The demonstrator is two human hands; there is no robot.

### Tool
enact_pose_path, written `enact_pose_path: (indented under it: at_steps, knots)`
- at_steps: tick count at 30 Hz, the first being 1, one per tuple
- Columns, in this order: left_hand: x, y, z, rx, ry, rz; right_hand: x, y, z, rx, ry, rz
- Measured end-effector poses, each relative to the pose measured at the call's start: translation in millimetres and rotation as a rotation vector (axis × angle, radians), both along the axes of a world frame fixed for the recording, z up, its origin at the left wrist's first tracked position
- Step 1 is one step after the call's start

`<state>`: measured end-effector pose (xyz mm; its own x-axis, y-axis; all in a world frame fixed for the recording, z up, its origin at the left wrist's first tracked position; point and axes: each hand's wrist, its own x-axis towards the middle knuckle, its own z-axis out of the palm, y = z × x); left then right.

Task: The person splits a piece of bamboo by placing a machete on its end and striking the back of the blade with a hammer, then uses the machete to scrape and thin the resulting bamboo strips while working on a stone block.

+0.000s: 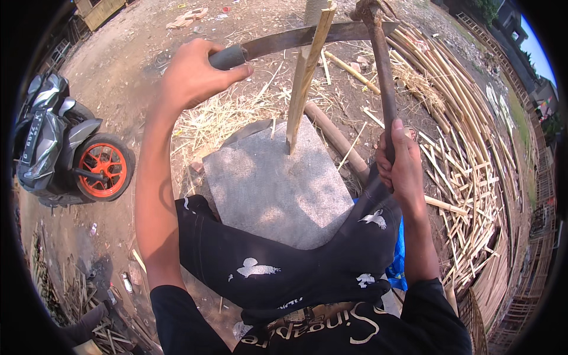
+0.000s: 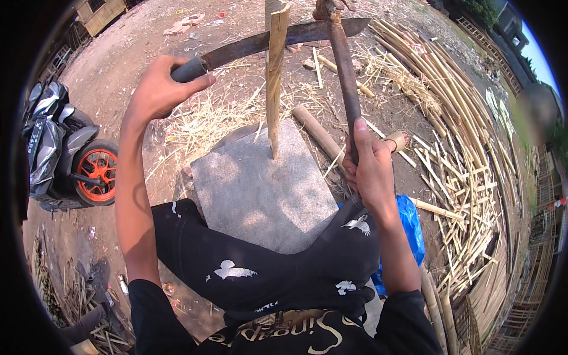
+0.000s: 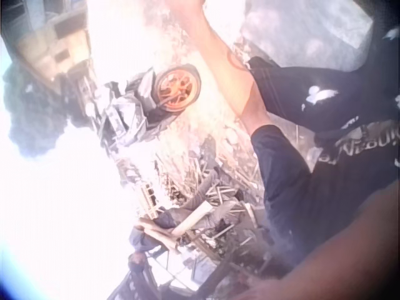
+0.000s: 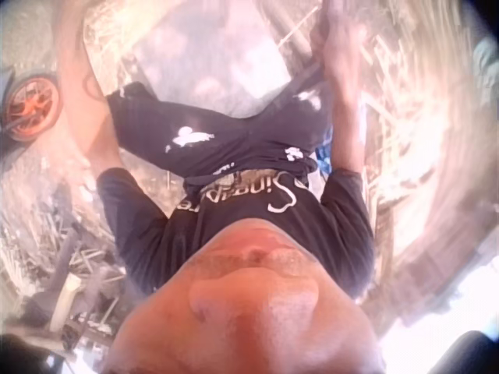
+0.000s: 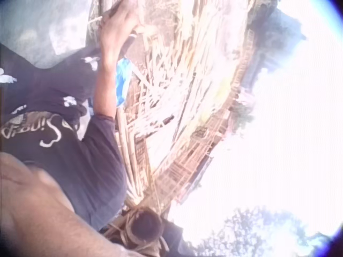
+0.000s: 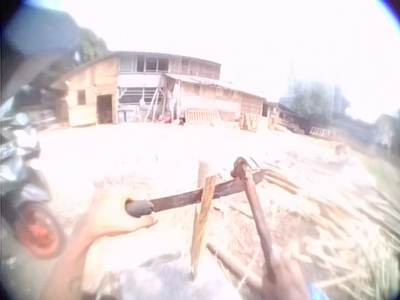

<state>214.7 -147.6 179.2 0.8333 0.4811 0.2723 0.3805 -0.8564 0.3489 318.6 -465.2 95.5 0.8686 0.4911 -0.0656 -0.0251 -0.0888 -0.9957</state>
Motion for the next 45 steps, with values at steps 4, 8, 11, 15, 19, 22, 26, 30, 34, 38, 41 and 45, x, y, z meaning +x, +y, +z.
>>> enact_pose_path:
  at_steps: [4, 8, 11, 15, 19, 22, 26, 30, 34, 38, 41, 45]
  knots:
    - [-5, 6, -3, -0.137, 0.155, 0.058, -8, -14, 35, 0.073, -0.112, -0.129]
    - [-17, -7, -2, -0.037, 0.084, 0.132, -14, -34, 91, 0.022, -0.506, -0.293]
    - [-16, -10, -4, -0.009, 0.109, 0.143, 11, -68, 109, 0.087, -0.556, -0.218]
    - [-10, -21, -9, 0.059, 0.064, 0.143, 13, -75, 107, -0.384, -0.473, -0.107]
    - [-10, -14, -4, 0.090, 0.090, 0.211, 15, -79, 121, -0.725, -0.467, 0.067]
    - [-15, -15, -4, 0.137, 0.073, 0.178, -7, -88, 153, -0.592, -0.568, -0.026]
    - [-19, -19, -10, 0.125, 0.010, 0.153, -20, -78, 169, -0.158, -0.693, -0.258]
    - [-23, -20, -16, 0.111, 0.004, 0.162, -15, -53, 127, -0.096, -0.629, -0.188]
    - [-23, -24, -18, 0.114, 0.076, 0.132, 10, -50, 84, -0.671, -0.330, 0.120]
    - [-25, -25, -12, 0.115, 0.094, 0.154, -6, -56, 120, -0.452, -0.501, -0.018]
    - [-28, -23, -15, 0.098, 0.096, 0.193, -19, -49, 142, -0.262, -0.628, -0.249]
    - [-30, -13, -19, 0.132, 0.076, 0.205, -13, -24, 98, -0.079, -0.620, -0.204]
